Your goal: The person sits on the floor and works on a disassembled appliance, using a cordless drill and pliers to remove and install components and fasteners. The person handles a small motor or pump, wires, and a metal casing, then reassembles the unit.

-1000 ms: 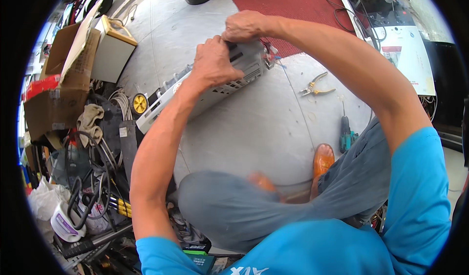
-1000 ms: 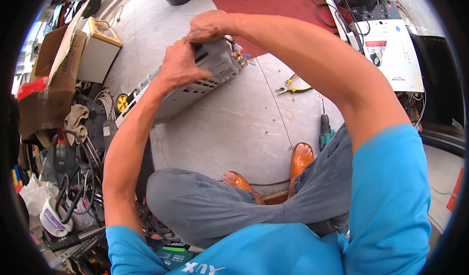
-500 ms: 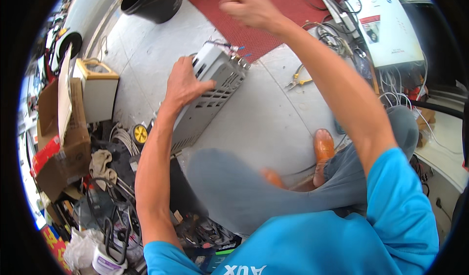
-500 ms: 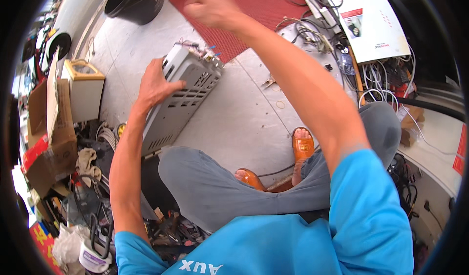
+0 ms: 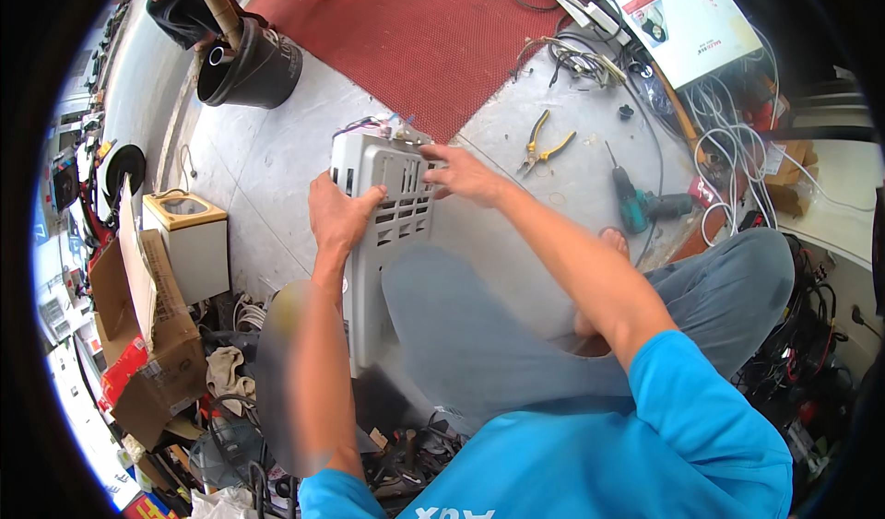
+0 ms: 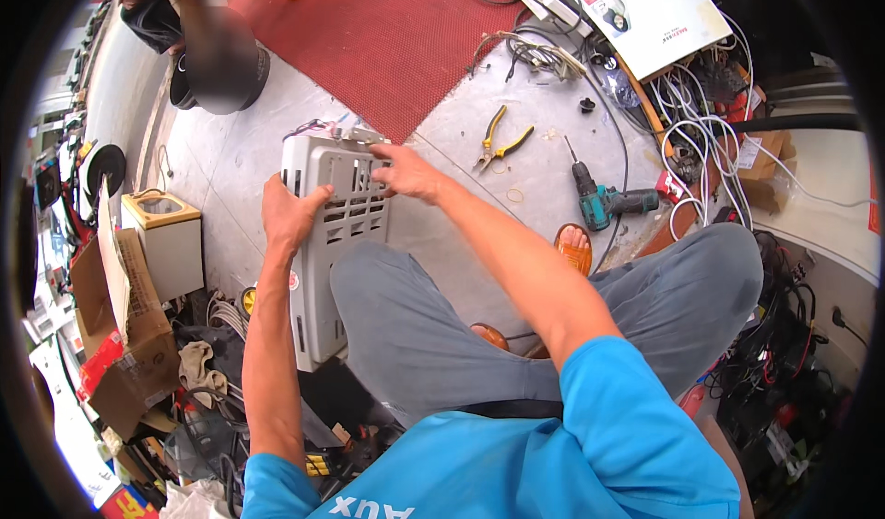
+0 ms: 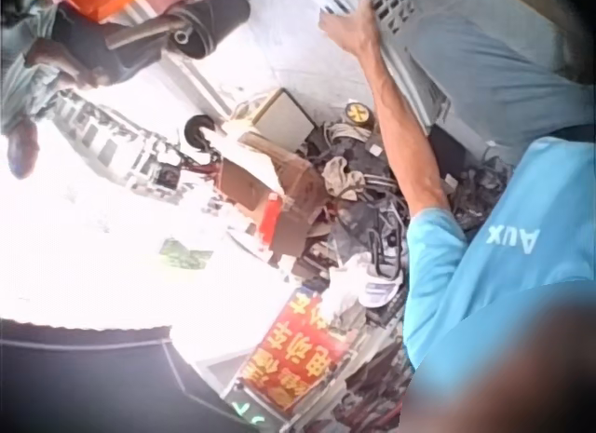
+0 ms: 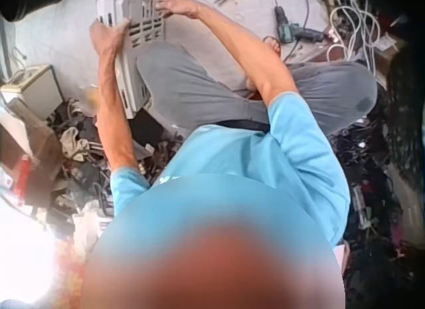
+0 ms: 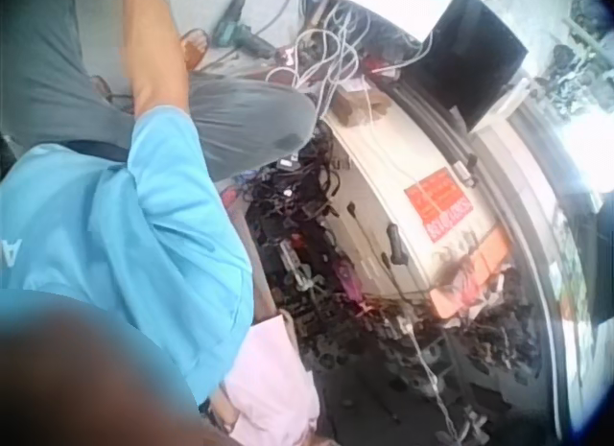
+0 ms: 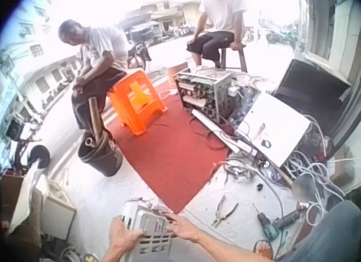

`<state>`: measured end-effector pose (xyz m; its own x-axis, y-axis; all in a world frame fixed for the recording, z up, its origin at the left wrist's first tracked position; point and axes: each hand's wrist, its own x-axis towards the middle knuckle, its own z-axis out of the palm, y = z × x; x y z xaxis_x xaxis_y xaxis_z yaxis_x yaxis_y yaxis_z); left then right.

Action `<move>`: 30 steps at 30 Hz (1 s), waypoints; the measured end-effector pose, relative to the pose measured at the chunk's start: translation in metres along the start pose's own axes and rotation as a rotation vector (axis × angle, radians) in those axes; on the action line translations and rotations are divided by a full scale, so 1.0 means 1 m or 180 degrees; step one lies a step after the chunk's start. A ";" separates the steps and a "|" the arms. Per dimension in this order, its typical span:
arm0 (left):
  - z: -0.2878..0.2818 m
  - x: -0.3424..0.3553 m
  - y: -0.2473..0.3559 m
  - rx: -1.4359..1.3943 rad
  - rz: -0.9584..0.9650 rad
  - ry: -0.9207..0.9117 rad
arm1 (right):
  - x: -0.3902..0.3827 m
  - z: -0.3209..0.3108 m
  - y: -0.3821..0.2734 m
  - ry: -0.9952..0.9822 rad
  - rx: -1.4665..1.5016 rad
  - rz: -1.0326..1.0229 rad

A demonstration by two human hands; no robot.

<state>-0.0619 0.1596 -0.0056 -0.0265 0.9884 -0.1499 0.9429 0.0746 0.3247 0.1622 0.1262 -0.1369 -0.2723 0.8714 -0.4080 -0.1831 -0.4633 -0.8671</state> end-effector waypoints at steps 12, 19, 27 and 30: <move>0.005 0.001 -0.001 -0.0214 -0.0539 -0.0087 | -0.125 -0.153 0.080 -0.0077 -0.3857 -0.0097; 0.000 -0.003 0.002 -0.0839 -0.0532 -0.0234 | -0.153 -0.114 0.111 -0.0576 -0.3462 -0.0120; -0.001 0.000 -0.005 -0.0955 -0.0471 -0.0214 | -0.154 -0.110 0.130 -0.0708 -0.3994 -0.0345; -0.002 0.000 -0.004 -0.1033 -0.0568 -0.0271 | -0.156 -0.110 0.131 -0.0586 -0.3941 -0.0412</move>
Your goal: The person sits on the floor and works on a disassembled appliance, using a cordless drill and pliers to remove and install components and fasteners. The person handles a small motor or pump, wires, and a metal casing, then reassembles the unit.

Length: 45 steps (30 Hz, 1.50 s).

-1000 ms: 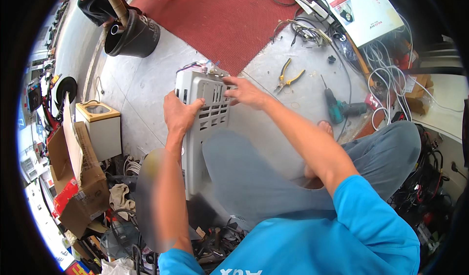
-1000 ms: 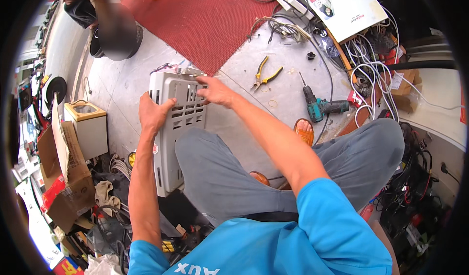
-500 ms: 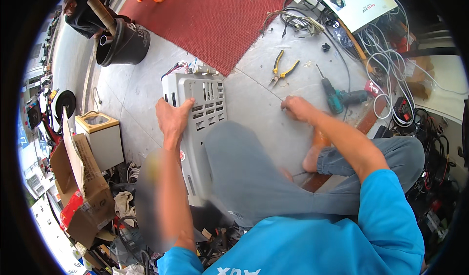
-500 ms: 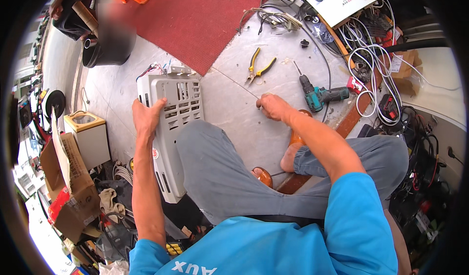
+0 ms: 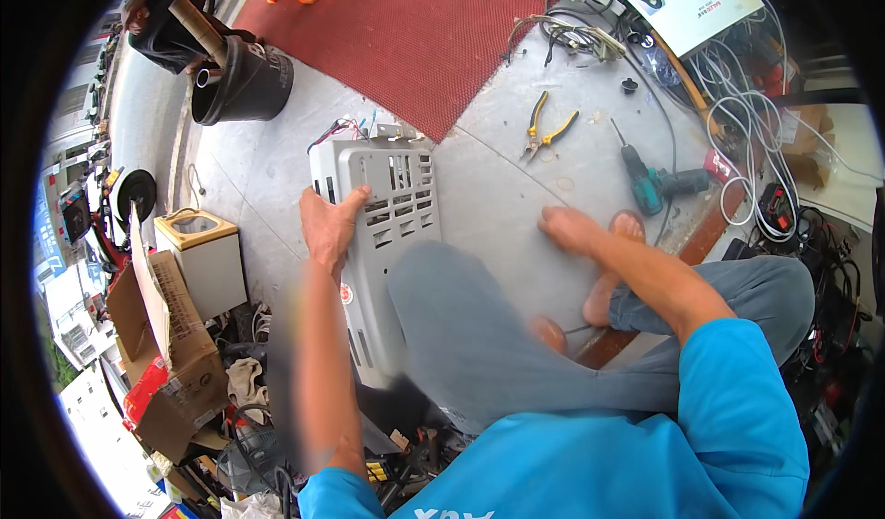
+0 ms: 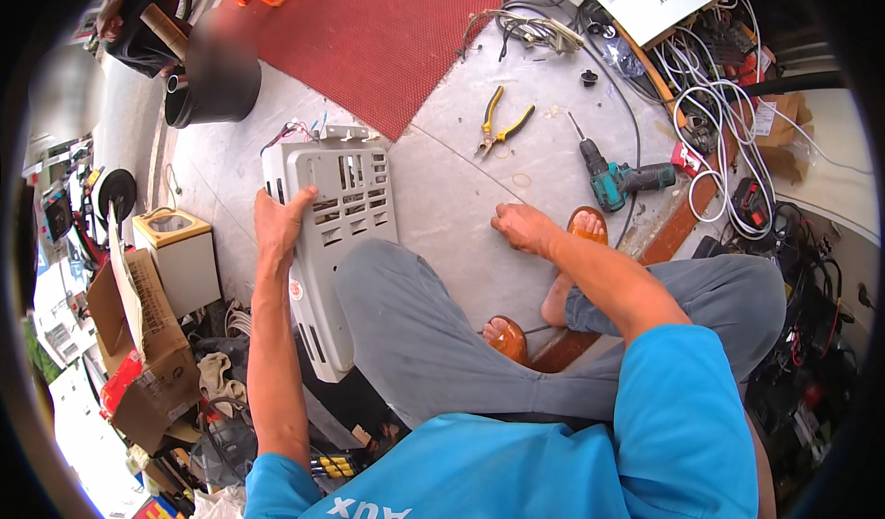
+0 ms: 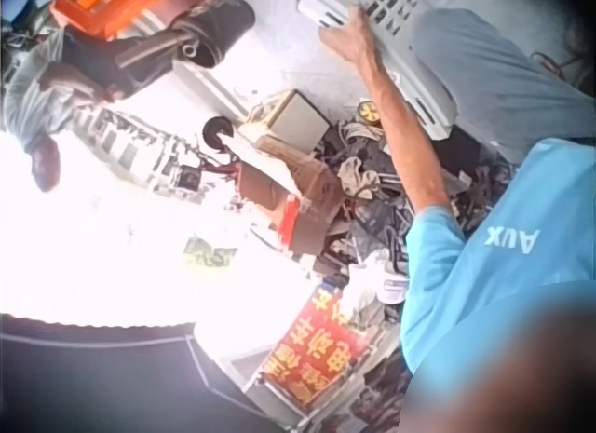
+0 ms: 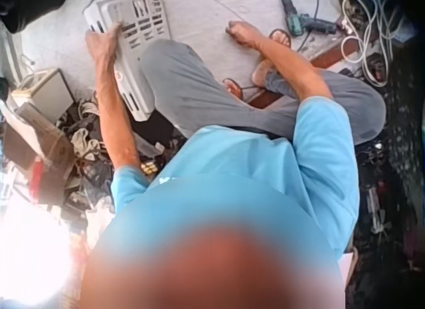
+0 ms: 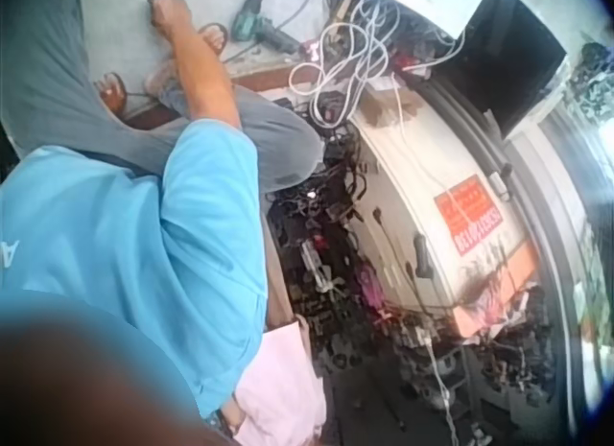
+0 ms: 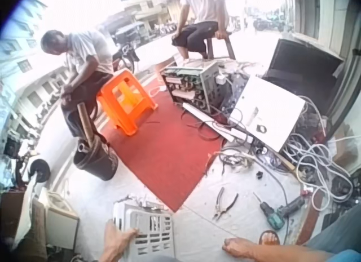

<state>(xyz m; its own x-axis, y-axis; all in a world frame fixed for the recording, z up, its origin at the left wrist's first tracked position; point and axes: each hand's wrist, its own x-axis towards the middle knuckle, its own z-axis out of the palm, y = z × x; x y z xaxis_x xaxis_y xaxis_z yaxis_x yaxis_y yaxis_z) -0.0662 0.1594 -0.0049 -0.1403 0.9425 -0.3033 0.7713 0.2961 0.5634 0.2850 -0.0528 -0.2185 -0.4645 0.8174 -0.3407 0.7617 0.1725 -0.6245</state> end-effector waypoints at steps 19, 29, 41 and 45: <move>-0.001 -0.012 0.016 -0.0350 0.0027 -0.0312 | 0.189 -0.080 -0.202 0.1846 0.5750 0.0498; -0.003 -0.002 0.003 -0.1355 -0.0355 -0.0186 | 0.187 -0.070 -0.200 0.1779 0.5636 0.0074; -0.003 -0.004 0.002 -0.1269 -0.0297 -0.0189 | 0.177 -0.072 -0.205 0.2316 0.4267 -0.0116; -0.004 -0.004 0.002 -0.1265 -0.0288 -0.0168 | 0.174 -0.074 -0.208 0.2381 0.4228 -0.0091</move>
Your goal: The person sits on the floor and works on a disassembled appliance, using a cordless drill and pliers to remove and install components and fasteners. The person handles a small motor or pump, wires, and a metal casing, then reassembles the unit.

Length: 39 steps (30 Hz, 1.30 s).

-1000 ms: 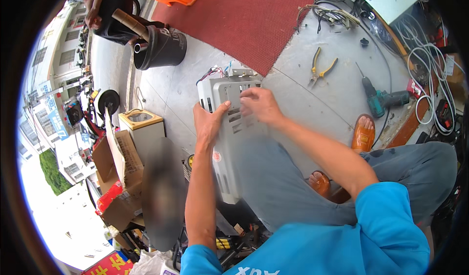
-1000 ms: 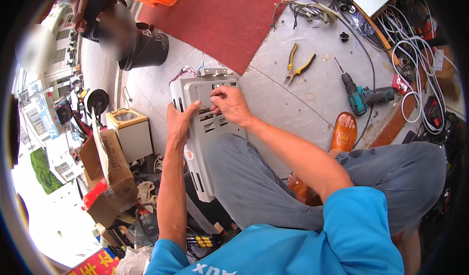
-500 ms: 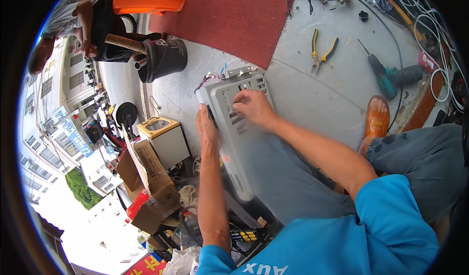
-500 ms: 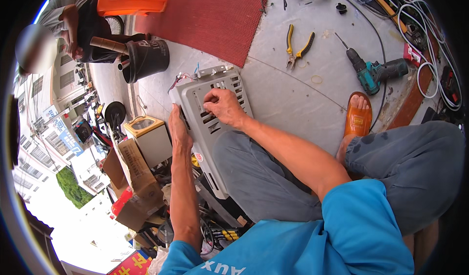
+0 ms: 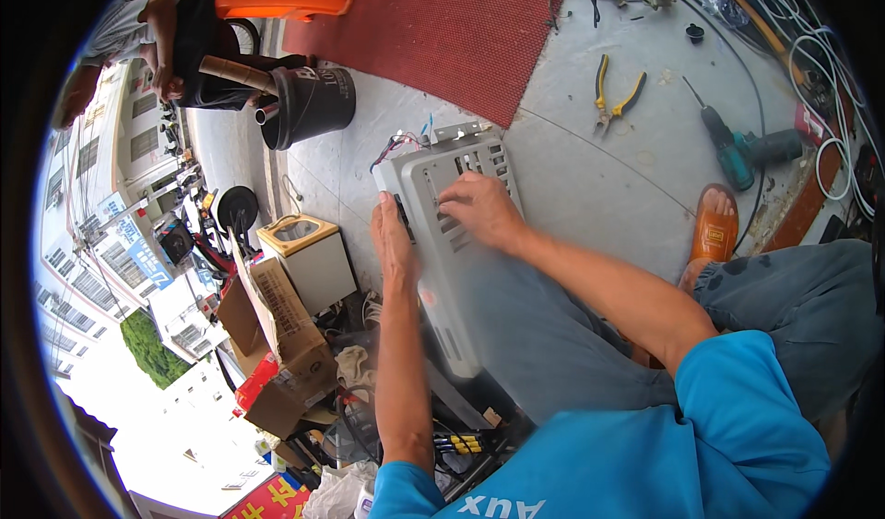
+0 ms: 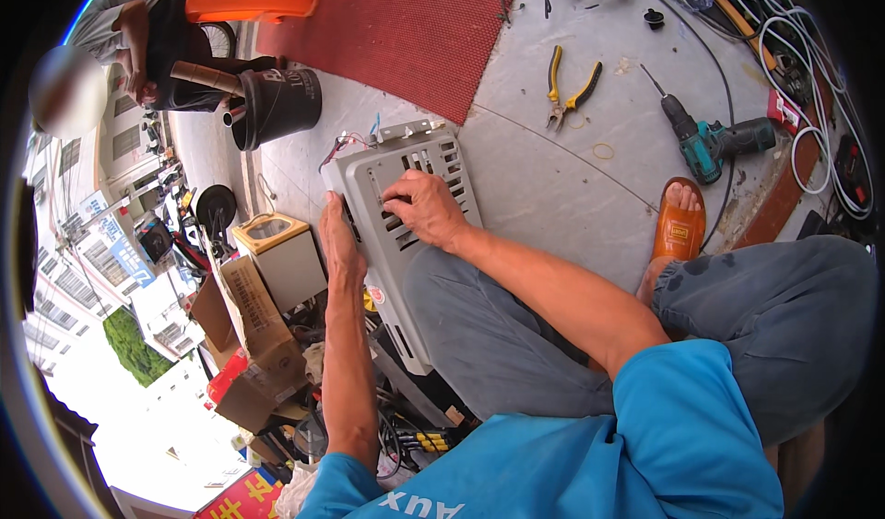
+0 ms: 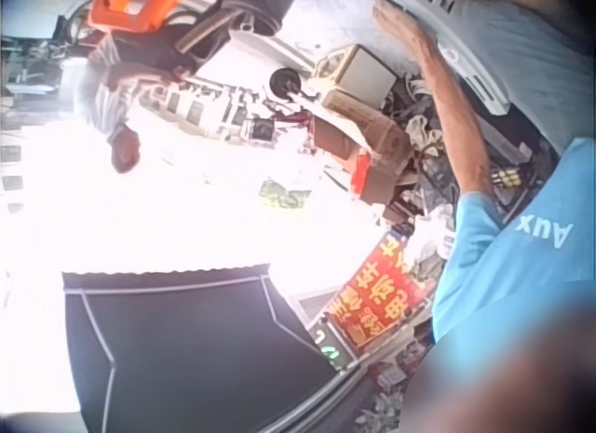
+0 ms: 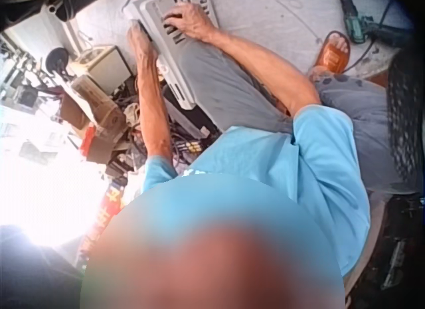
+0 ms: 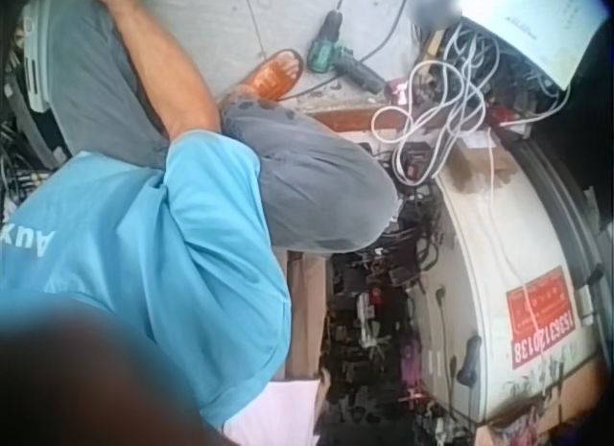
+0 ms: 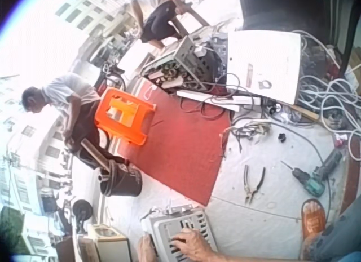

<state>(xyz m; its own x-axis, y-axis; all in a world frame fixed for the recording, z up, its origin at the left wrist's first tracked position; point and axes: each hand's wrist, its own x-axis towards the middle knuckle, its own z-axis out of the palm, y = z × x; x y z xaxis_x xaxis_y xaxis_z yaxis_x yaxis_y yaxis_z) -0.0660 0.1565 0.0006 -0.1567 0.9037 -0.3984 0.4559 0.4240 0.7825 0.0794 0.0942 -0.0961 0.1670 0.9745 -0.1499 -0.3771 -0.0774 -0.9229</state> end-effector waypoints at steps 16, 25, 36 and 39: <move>0.005 -0.001 -0.002 0.0044 0.0099 0.0156 | -0.004 0.003 0.000 0.0246 -0.0224 -0.0277; 0.006 -0.002 -0.002 0.0061 0.0162 0.0180 | -0.005 0.004 -0.003 0.0282 -0.0369 -0.0425; 0.005 -0.001 -0.005 0.0031 0.0117 0.0189 | 0.011 -0.004 -0.009 -0.0133 -0.0151 0.0192; 0.005 0.000 -0.008 -0.0005 0.0120 0.0227 | 0.010 -0.006 -0.012 -0.0157 -0.0314 -0.0066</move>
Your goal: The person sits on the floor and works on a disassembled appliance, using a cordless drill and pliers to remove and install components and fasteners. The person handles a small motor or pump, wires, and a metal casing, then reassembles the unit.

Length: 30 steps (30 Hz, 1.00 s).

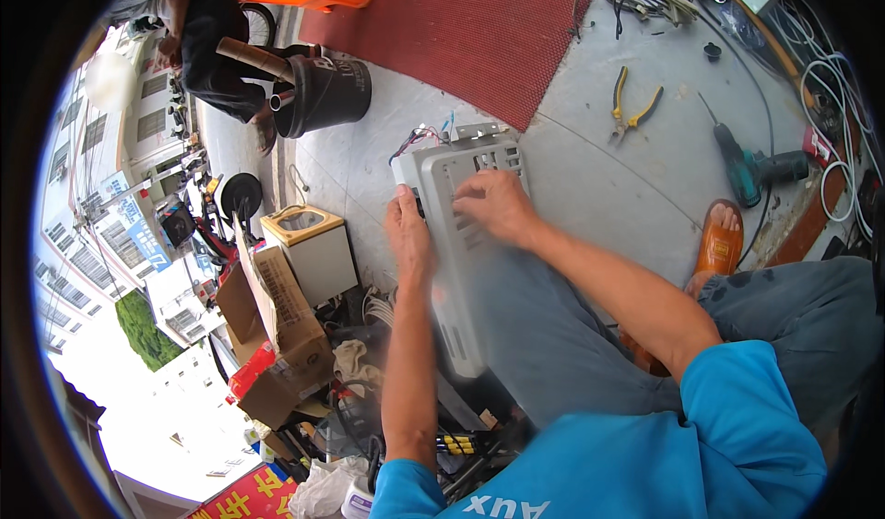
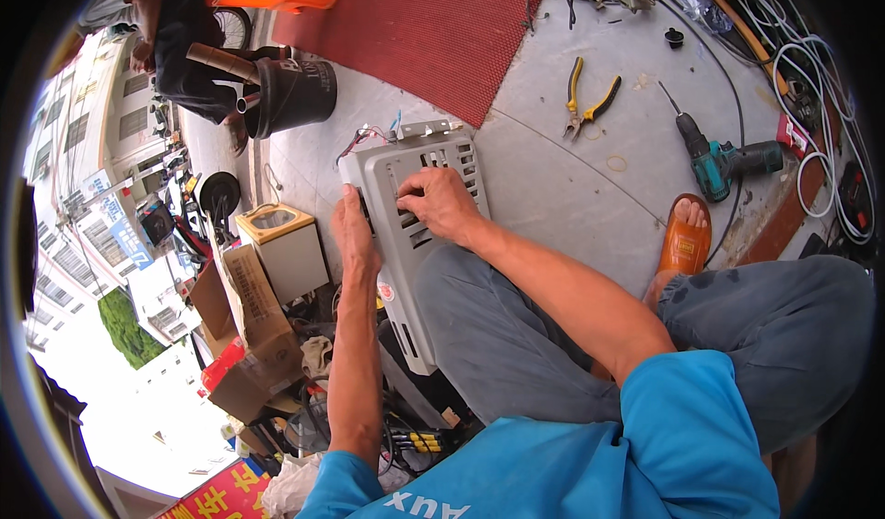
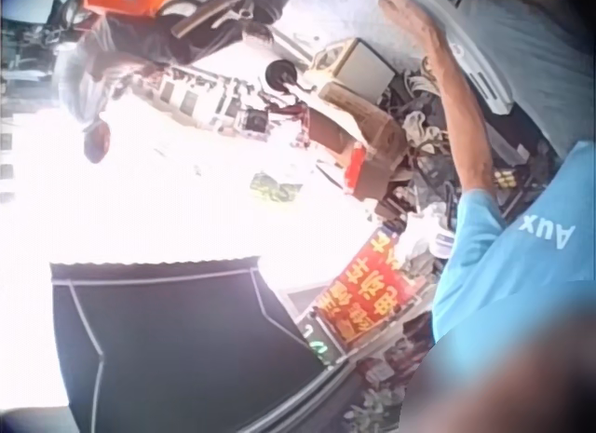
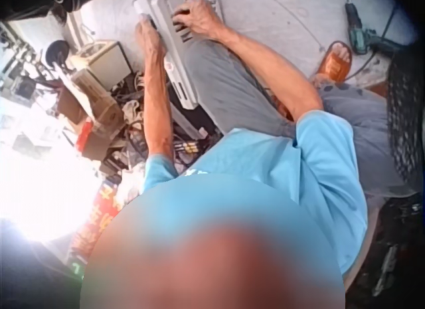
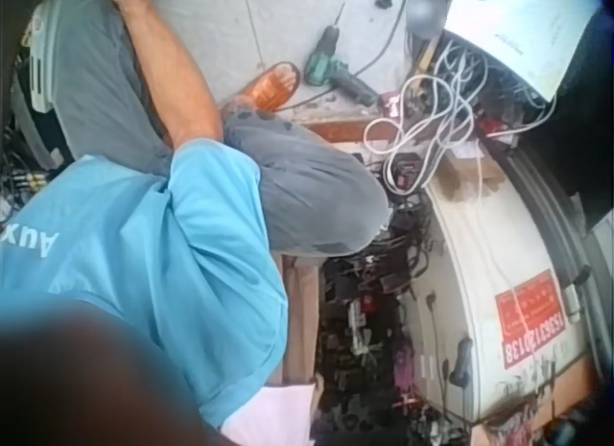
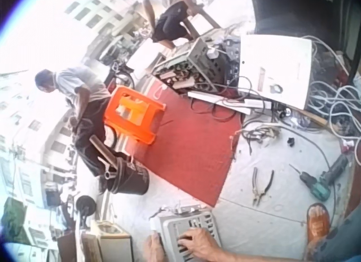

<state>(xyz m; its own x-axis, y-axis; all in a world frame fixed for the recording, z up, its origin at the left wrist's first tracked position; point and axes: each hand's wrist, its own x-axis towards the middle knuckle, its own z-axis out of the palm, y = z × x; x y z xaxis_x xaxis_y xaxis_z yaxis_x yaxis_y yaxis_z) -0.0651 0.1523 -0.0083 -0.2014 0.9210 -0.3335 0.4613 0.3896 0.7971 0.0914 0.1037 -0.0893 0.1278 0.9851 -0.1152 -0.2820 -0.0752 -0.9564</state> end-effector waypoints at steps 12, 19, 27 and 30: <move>-0.003 0.005 -0.010 0.0237 -0.0027 0.0138 | 0.002 -0.009 -0.007 -0.0288 -0.0430 -0.0450; -0.005 0.010 -0.015 0.0401 -0.0035 0.0217 | 0.004 -0.011 -0.014 -0.0398 -0.0304 -0.0010; -0.006 0.012 -0.015 0.0512 -0.0077 0.0261 | 0.012 -0.014 -0.018 -0.0530 -0.0326 0.0088; -0.005 0.012 -0.018 0.0482 -0.0064 0.0306 | 0.011 -0.015 -0.019 -0.0570 -0.0377 0.0130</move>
<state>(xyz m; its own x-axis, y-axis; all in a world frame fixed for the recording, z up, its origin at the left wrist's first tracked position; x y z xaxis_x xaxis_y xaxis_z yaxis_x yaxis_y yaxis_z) -0.0803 0.1567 -0.0237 -0.2903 0.9109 -0.2931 0.5798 0.4111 0.7034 0.1123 0.1133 -0.0759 -0.0554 0.9918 -0.1150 -0.1684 -0.1228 -0.9780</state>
